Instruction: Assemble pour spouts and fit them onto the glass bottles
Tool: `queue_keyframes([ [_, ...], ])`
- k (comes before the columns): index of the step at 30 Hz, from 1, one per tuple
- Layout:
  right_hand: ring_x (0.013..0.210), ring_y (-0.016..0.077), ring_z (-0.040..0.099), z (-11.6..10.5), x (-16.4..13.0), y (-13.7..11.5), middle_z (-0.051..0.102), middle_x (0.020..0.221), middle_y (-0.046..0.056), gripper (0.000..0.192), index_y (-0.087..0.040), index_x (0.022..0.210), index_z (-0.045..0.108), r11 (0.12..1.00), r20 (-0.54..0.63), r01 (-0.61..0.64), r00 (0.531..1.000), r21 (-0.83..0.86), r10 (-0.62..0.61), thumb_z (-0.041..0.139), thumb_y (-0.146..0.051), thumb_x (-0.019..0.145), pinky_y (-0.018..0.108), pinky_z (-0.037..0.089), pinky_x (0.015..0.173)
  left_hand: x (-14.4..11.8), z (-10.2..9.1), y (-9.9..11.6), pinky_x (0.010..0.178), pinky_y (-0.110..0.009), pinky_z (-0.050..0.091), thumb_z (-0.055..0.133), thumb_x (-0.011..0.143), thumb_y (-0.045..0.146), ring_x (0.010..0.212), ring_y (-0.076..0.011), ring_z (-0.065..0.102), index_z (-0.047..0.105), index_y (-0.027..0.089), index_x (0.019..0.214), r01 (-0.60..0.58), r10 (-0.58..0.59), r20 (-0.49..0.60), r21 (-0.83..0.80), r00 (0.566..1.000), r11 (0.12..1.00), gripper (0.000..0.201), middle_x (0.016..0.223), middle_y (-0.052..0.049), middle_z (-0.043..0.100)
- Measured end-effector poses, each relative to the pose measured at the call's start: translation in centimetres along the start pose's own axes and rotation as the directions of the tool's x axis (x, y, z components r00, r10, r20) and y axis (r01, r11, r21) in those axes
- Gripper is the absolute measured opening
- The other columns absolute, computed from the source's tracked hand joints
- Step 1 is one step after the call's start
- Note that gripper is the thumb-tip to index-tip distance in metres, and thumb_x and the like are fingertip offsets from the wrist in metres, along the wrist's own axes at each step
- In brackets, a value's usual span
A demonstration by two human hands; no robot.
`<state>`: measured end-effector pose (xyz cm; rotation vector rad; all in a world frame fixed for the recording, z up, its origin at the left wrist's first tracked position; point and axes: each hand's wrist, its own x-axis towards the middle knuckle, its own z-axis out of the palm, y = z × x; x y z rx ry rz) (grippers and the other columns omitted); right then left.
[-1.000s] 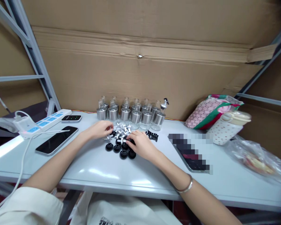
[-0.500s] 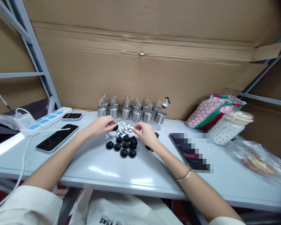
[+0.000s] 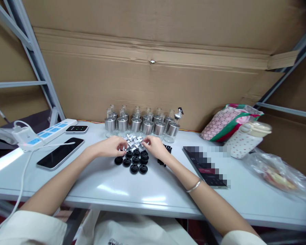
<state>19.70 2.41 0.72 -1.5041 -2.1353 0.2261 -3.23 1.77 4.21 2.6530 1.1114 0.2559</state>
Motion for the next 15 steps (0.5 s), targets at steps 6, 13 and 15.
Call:
queue_keyframes([
  [6,0.079,0.0183,0.062,-0.2,-0.3,-0.1,0.070,0.089,0.008,0.011,-0.014,0.089,0.067,1.000,0.005,0.008,1.000,0.013,-0.008,0.059,-0.020,0.086,0.027,0.043,0.072,-0.1,0.2,-0.7,0.077,-0.027,0.042,0.053,0.074,0.019,0.087,-0.0195,0.057,0.064,0.017,0.091,-0.022,0.020,0.045,0.037,0.999,0.999,0.021,0.098,-0.006,0.059],
  [13,0.078,0.0187,0.062,-0.5,-0.8,0.0,0.069,0.084,0.005,0.010,-0.016,0.089,0.066,0.999,-0.007,0.042,0.999,0.020,-0.042,0.059,-0.022,0.086,0.027,0.043,0.070,0.1,0.4,-1.1,0.079,-0.027,0.042,0.051,0.070,0.010,0.093,-0.0204,0.056,0.058,0.017,0.099,-0.067,0.069,-0.034,0.060,0.997,0.996,0.030,0.101,-0.005,0.058],
  [15,0.078,0.0189,0.062,-0.6,-0.8,0.2,0.069,0.084,0.005,0.010,-0.016,0.089,0.066,0.998,-0.036,0.057,0.998,0.024,-0.056,0.058,-0.022,0.086,0.028,0.043,0.071,0.0,0.0,-0.9,0.077,-0.026,0.042,0.049,0.069,0.008,0.090,-0.0188,0.056,0.056,0.017,0.098,-0.081,0.084,-0.099,0.035,0.992,0.996,0.030,0.098,-0.004,0.059],
])
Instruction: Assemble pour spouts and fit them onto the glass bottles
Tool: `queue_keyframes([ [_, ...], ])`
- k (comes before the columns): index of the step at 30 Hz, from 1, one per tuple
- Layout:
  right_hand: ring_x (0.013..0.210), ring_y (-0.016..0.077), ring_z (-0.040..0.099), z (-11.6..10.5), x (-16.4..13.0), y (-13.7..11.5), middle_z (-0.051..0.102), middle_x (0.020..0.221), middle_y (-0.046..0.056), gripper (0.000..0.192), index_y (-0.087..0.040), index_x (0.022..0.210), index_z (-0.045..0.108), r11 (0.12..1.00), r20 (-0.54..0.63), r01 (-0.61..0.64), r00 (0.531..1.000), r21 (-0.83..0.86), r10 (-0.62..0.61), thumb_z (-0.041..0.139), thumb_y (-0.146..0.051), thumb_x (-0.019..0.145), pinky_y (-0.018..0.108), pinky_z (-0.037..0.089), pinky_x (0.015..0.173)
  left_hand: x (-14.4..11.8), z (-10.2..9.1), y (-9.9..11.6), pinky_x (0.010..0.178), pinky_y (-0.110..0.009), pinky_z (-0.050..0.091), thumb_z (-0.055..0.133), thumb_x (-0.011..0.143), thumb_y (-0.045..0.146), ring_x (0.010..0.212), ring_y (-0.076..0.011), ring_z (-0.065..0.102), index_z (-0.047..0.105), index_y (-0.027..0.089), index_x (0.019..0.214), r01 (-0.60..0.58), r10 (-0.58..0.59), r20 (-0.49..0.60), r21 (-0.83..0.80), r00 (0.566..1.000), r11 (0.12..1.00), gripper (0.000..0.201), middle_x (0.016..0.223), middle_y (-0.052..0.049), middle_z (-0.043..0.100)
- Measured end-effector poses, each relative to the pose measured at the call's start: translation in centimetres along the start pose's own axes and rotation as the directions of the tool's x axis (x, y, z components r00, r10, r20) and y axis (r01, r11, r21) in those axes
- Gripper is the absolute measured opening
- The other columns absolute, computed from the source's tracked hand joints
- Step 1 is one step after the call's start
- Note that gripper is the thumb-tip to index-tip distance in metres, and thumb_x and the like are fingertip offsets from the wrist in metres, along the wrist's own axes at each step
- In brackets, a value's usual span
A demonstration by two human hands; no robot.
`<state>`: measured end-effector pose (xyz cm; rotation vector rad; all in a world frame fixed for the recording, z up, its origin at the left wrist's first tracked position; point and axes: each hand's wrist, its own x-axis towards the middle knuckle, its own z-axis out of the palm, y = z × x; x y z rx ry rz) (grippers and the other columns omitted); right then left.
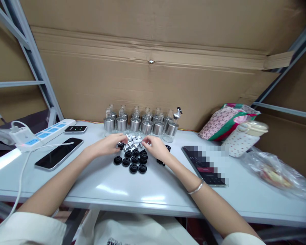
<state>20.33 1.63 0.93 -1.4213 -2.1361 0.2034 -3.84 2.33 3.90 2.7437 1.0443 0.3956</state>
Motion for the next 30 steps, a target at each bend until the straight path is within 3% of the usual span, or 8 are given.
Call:
queue_keyframes([
  [3,0.079,0.0191,0.063,-0.3,0.0,0.3,0.069,0.084,0.006,0.010,-0.016,0.089,0.065,1.000,-0.046,0.000,0.999,0.023,0.001,0.058,-0.021,0.086,0.029,0.043,0.072,-0.1,-0.4,0.1,0.076,-0.024,0.042,0.050,0.069,0.007,0.086,-0.0170,0.059,0.058,0.017,0.091,0.011,-0.011,-0.017,-0.040,1.000,0.999,0.025,0.092,-0.002,0.064],
  [8,0.079,0.0193,0.063,-0.6,0.0,0.5,0.070,0.084,0.006,0.009,-0.015,0.088,0.064,0.999,-0.073,0.006,0.997,0.037,-0.003,0.058,-0.021,0.085,0.029,0.043,0.071,-0.1,0.1,-0.5,0.076,-0.024,0.043,0.056,0.072,0.011,0.081,-0.0168,0.064,0.068,0.020,0.084,0.029,-0.023,0.136,-0.043,0.990,0.999,0.020,0.086,0.000,0.071],
  [17,0.078,0.0190,0.063,-0.6,0.1,1.0,0.069,0.083,0.005,0.007,-0.017,0.086,0.062,0.998,-0.113,0.018,0.994,0.065,-0.010,0.057,-0.021,0.084,0.029,0.045,0.071,0.2,0.7,-0.9,0.077,-0.024,0.044,0.058,0.073,0.012,0.081,-0.0172,0.064,0.070,0.019,0.083,0.003,0.006,0.154,-0.059,0.988,0.998,0.017,0.087,-0.002,0.071],
  [20,0.080,0.0200,0.062,-1.4,-0.2,0.1,0.068,0.085,0.006,0.007,-0.017,0.084,0.061,0.991,-0.214,0.078,0.975,0.111,-0.053,0.056,-0.021,0.084,0.031,0.046,0.073,0.0,0.6,-0.8,0.077,-0.025,0.044,0.059,0.076,0.015,0.084,-0.0181,0.064,0.070,0.019,0.087,0.015,-0.007,0.179,-0.046,0.984,0.999,0.016,0.090,-0.003,0.070],
  [22,0.081,0.0197,0.062,-2.5,-0.7,-1.1,0.068,0.086,0.006,0.009,-0.018,0.084,0.061,0.975,-0.349,0.158,0.932,0.154,-0.096,0.053,-0.021,0.086,0.031,0.046,0.074,-0.2,0.4,-0.4,0.080,-0.025,0.044,0.058,0.079,0.021,0.089,-0.0189,0.063,0.068,0.020,0.092,0.036,-0.029,0.135,-0.049,0.990,0.998,0.017,0.096,-0.003,0.069],
  [26,0.084,0.0197,0.060,-5.2,-1.5,-2.7,0.066,0.087,0.006,0.010,-0.020,0.090,0.060,0.952,-0.610,0.286,0.776,0.110,-0.163,0.052,-0.024,0.087,0.032,0.046,0.077,-0.6,0.3,0.4,0.078,-0.025,0.042,0.051,0.086,0.027,0.089,-0.0184,0.061,0.065,0.020,0.094,0.051,-0.047,0.062,-0.059,0.997,0.997,0.017,0.096,-0.002,0.068],
  [28,0.096,0.0214,0.058,-6.3,-0.8,-1.6,0.063,0.100,0.008,0.016,-0.019,0.100,0.058,0.967,-0.749,0.229,0.658,0.109,-0.072,0.053,-0.025,0.086,0.035,0.045,0.084,-0.5,0.5,0.6,0.076,-0.026,0.042,0.048,0.087,0.025,0.085,-0.0179,0.061,0.064,0.018,0.090,0.037,-0.034,0.060,-0.053,0.998,0.998,0.018,0.092,-0.003,0.067],
  [30,0.108,0.0230,0.053,-7.0,0.6,1.2,0.057,0.116,0.012,0.032,-0.018,0.112,0.051,0.964,-0.831,0.099,0.532,0.248,0.159,0.055,-0.027,0.082,0.037,0.042,0.091,-0.4,0.8,0.7,0.076,-0.026,0.042,0.045,0.089,0.025,0.083,-0.0178,0.060,0.064,0.017,0.088,0.021,-0.019,0.048,-0.049,0.999,0.999,0.020,0.090,-0.004,0.067],
])
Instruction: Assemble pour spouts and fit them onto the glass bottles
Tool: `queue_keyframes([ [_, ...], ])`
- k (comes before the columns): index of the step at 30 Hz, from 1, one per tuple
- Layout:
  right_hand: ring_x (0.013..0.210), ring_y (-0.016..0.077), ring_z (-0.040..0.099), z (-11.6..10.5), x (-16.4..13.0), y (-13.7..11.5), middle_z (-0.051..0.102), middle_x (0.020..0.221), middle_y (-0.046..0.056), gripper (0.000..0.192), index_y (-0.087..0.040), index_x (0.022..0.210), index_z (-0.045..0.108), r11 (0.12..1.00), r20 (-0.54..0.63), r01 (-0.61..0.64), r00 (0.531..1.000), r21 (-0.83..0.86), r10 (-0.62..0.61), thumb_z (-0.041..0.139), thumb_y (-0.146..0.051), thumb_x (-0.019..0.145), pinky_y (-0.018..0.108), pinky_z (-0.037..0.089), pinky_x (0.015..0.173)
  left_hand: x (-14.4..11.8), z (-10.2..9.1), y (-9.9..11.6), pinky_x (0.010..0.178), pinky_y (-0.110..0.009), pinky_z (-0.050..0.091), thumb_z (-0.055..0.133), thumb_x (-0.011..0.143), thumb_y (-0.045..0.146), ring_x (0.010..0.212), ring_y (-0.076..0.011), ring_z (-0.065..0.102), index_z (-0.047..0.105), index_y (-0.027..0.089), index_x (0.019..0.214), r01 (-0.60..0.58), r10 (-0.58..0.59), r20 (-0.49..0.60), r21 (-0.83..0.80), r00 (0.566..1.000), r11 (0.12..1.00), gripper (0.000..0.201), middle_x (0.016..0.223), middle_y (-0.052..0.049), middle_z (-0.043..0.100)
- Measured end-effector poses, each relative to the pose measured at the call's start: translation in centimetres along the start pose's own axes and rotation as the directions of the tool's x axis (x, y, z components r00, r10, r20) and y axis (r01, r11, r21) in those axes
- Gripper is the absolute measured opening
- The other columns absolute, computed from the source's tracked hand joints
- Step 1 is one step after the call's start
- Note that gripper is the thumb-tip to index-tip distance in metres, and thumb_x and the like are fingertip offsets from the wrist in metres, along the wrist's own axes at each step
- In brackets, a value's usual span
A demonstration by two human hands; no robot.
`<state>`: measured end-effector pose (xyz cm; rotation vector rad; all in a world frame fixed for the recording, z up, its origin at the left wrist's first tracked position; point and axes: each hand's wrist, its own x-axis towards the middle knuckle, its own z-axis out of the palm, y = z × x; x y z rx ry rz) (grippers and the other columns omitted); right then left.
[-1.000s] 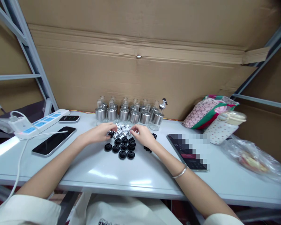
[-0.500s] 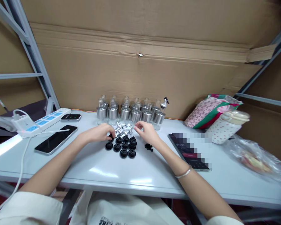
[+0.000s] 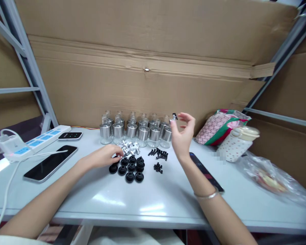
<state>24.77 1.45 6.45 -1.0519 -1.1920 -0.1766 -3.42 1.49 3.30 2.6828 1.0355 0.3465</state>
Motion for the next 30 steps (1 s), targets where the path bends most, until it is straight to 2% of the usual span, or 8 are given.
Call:
queue_keyframes([
  [4,0.118,0.0252,0.049,1.7,3.5,6.7,0.051,0.125,0.018,0.047,-0.013,0.117,0.045,0.906,-0.032,-0.420,0.907,-0.040,0.419,0.059,-0.032,0.076,0.040,0.037,0.100,0.3,0.3,0.1,0.074,-0.026,0.042,0.042,0.090,0.025,0.080,-0.0175,0.059,0.062,0.016,0.087,-0.038,0.037,-0.043,-0.007,0.998,0.999,0.023,0.087,-0.005,0.066],
  [8,0.092,0.0246,0.062,3.6,5.4,9.4,0.066,0.097,0.012,0.036,-0.014,0.097,0.056,0.908,0.072,-0.418,0.905,-0.028,0.419,0.065,-0.036,0.070,0.037,0.045,0.085,0.4,0.6,0.4,0.074,-0.027,0.042,0.039,0.092,0.025,0.080,-0.0176,0.059,0.061,0.016,0.087,-0.097,0.098,-0.080,0.014,0.992,0.995,0.024,0.087,-0.005,0.065],
  [14,0.066,0.0173,0.058,4.2,6.1,7.8,0.061,0.065,0.002,0.020,-0.019,0.070,0.053,0.937,0.001,-0.348,0.938,0.020,0.348,0.045,-0.032,0.082,0.030,0.043,0.070,0.3,0.8,0.9,0.077,-0.030,0.043,0.040,0.093,0.023,0.083,-0.0187,0.059,0.060,0.016,0.090,-0.125,0.127,-0.121,0.024,0.985,0.992,0.021,0.089,-0.005,0.065],
  [19,0.050,0.0125,0.049,2.2,6.8,2.9,0.051,0.050,-0.003,0.020,-0.019,0.057,0.051,0.978,-0.174,-0.156,0.968,0.137,0.179,0.057,-0.028,0.074,0.025,0.038,0.054,1.2,0.4,2.7,0.093,-0.037,0.044,0.044,0.091,0.025,0.107,-0.0215,0.055,0.052,0.019,0.113,-0.152,0.119,-0.378,-0.058,0.918,0.987,0.024,0.112,-0.008,0.060],
  [22,0.041,0.0089,0.042,1.1,6.4,-1.6,0.044,0.041,-0.005,0.027,-0.019,0.046,0.047,0.970,-0.046,-0.099,0.993,0.224,0.112,0.059,-0.021,0.070,0.023,0.032,0.046,3.5,0.3,5.0,0.102,-0.045,0.039,0.055,0.085,0.026,0.120,-0.0261,0.047,0.043,0.018,0.124,-0.152,0.108,-0.521,-0.042,0.847,0.987,0.042,0.124,-0.012,0.053],
  [25,0.036,0.0077,0.041,0.7,5.2,-5.8,0.034,0.037,-0.008,0.033,-0.020,0.043,0.037,0.856,0.199,-0.235,0.967,0.461,0.158,0.059,-0.018,0.067,0.022,0.030,0.041,6.5,0.6,7.7,0.107,-0.049,0.033,0.074,0.070,0.034,0.128,-0.0318,0.039,0.035,0.016,0.130,-0.187,0.073,-0.524,-0.168,0.849,0.968,0.074,0.137,-0.017,0.043],
  [27,0.034,0.0070,0.040,0.7,4.2,-7.7,0.032,0.037,-0.008,0.034,-0.020,0.043,0.034,0.717,0.414,-0.424,0.887,0.553,0.205,0.059,-0.018,0.065,0.021,0.030,0.038,7.7,0.9,9.4,0.102,-0.046,0.039,0.080,0.062,0.036,0.121,-0.0307,0.047,0.035,0.018,0.128,-0.222,-0.009,-0.533,-0.367,0.846,0.903,0.082,0.131,-0.014,0.049],
  [30,0.033,0.0063,0.038,0.7,3.0,-9.4,0.029,0.036,-0.009,0.032,-0.020,0.043,0.032,0.500,0.665,-0.670,0.712,0.548,0.225,0.060,-0.016,0.060,0.019,0.030,0.035,8.0,1.2,10.8,0.074,-0.033,0.048,0.077,0.062,0.030,0.084,-0.0208,0.061,0.046,0.017,0.107,-0.214,-0.180,-0.472,-0.664,0.863,0.716,0.056,0.095,-0.005,0.061],
])
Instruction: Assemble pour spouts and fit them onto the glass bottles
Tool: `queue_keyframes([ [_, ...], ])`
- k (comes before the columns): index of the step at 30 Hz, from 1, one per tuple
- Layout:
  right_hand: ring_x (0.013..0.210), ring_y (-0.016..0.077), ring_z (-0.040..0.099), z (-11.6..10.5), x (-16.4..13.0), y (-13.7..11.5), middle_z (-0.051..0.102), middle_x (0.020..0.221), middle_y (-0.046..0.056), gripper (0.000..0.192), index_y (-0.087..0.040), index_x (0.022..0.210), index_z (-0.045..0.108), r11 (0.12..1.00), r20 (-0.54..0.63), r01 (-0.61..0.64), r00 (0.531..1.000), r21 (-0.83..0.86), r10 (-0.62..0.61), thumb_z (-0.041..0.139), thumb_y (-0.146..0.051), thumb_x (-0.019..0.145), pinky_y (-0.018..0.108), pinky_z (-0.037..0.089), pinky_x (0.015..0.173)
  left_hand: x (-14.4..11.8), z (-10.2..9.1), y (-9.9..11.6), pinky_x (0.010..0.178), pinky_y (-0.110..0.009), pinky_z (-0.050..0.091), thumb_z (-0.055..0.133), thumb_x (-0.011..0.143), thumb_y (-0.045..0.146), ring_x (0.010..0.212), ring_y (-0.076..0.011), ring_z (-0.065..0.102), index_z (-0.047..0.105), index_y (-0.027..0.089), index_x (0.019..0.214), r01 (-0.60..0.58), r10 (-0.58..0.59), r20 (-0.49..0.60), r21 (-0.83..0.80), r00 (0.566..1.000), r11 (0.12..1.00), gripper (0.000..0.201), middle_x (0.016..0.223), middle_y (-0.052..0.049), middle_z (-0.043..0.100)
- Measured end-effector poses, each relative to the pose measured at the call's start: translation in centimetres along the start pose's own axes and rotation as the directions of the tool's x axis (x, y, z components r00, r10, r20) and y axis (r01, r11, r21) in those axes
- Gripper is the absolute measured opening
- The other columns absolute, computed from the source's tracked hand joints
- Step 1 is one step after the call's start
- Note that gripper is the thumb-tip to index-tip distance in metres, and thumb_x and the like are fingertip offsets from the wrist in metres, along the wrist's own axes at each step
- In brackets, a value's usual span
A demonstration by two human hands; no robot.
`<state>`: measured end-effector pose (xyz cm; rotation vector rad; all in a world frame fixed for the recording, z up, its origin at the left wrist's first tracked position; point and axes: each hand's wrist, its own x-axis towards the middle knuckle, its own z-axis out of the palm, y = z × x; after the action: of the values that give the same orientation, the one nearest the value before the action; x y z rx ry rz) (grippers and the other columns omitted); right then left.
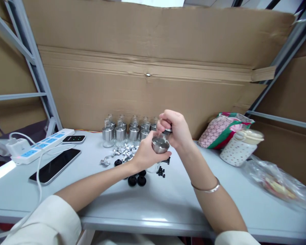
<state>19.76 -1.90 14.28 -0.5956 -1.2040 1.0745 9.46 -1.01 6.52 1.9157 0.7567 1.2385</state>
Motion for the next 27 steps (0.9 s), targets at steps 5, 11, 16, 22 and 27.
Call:
queue_keyframes([
  [5,0.033,0.0032,0.031,0.8,-0.3,0.1,0.027,0.035,-0.010,0.033,-0.020,0.045,0.028,0.941,0.067,-0.204,0.979,0.271,0.193,0.057,-0.010,0.057,0.016,0.030,0.034,-1.3,-1.2,0.0,0.061,-0.027,0.047,0.080,0.055,0.024,0.067,-0.0150,0.060,0.049,0.017,0.093,0.318,-0.084,0.415,-0.534,0.906,0.784,0.050,0.079,-0.001,0.061],
  [11,0.035,0.0021,0.030,1.3,-0.5,-0.2,0.024,0.039,-0.011,0.043,-0.021,0.052,0.014,0.782,0.084,-0.305,0.947,0.543,0.311,0.055,-0.009,0.059,0.014,0.035,0.037,-1.6,-2.1,-0.6,0.065,-0.024,0.052,0.078,0.059,0.026,0.072,-0.0134,0.065,0.054,0.017,0.097,0.650,0.111,0.718,-0.676,0.687,0.349,0.046,0.086,-0.001,0.062],
  [16,0.035,0.0029,0.031,2.1,-1.3,-0.2,0.024,0.038,-0.011,0.047,-0.021,0.055,0.010,0.781,-0.086,-0.099,0.977,0.617,0.193,0.055,-0.008,0.057,0.014,0.035,0.036,-1.6,-2.4,-0.2,0.064,-0.026,0.052,0.080,0.060,0.022,0.071,-0.0149,0.065,0.053,0.017,0.098,0.551,0.119,0.672,-0.684,0.731,0.478,0.047,0.088,-0.003,0.063],
  [22,0.035,0.0017,0.027,1.6,-1.4,-0.5,0.018,0.039,-0.012,0.055,-0.020,0.056,0.007,0.836,-0.066,-0.081,0.988,0.543,0.139,0.061,-0.009,0.057,0.012,0.035,0.037,-1.3,-2.6,0.2,0.065,-0.029,0.051,0.082,0.060,0.024,0.072,-0.0164,0.064,0.050,0.018,0.097,0.400,0.087,0.603,-0.623,0.793,0.672,0.049,0.087,-0.005,0.063],
  [27,0.035,0.0016,0.021,1.2,-1.7,-1.6,0.011,0.041,-0.011,0.056,-0.020,0.052,0.008,0.900,0.192,-0.257,0.961,0.352,0.200,0.063,-0.014,0.064,0.011,0.031,0.036,-0.9,-3.4,0.7,0.067,-0.030,0.050,0.080,0.064,0.021,0.074,-0.0162,0.064,0.051,0.017,0.097,0.341,0.153,0.663,-0.552,0.733,0.761,0.045,0.088,-0.005,0.063],
])
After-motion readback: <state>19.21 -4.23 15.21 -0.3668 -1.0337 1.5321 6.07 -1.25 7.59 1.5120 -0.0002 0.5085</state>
